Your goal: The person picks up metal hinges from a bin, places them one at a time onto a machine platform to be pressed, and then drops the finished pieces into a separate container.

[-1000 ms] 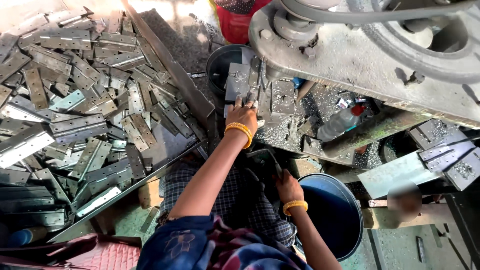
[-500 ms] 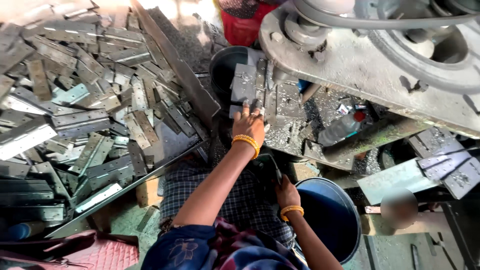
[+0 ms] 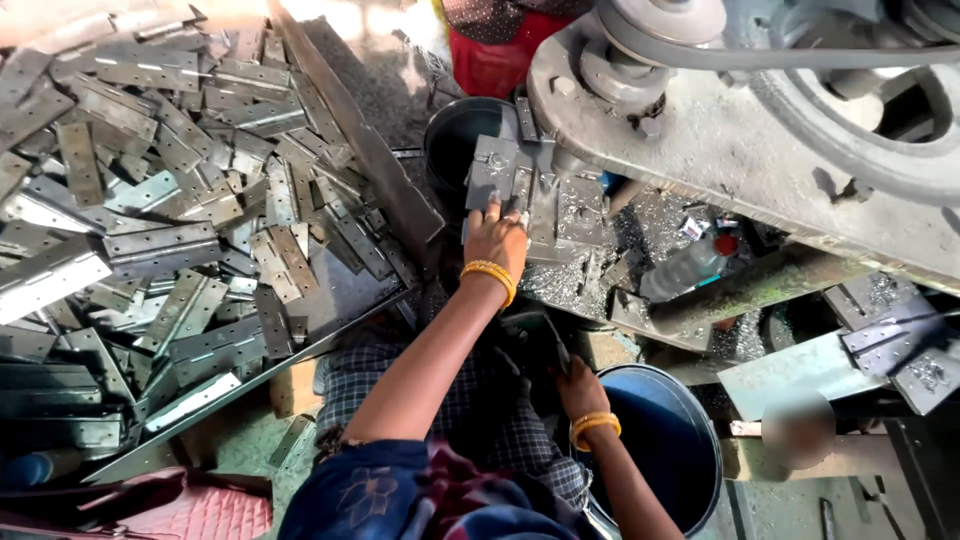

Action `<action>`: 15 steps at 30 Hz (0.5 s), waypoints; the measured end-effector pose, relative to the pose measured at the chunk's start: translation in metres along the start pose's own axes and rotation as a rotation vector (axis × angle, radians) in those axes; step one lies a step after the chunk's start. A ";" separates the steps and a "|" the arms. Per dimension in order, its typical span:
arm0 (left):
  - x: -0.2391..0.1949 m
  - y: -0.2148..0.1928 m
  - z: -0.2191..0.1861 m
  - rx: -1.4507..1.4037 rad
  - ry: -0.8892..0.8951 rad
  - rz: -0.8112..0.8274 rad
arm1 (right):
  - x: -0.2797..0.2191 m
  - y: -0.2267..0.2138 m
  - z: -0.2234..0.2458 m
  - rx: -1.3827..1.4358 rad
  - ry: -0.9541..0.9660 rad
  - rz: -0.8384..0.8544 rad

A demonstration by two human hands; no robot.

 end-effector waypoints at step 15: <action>0.054 -0.013 -0.001 0.067 -0.046 0.005 | -0.024 -0.079 0.078 -0.086 0.036 0.095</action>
Point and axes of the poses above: each hand's wrist, its own x-axis towards the middle knuckle, its own y-axis out of the palm, z = x × y, the point moved 1 cm from there along x, towards the middle knuckle, and after that the axes turned 9 degrees about z, right-handed, at the moved point
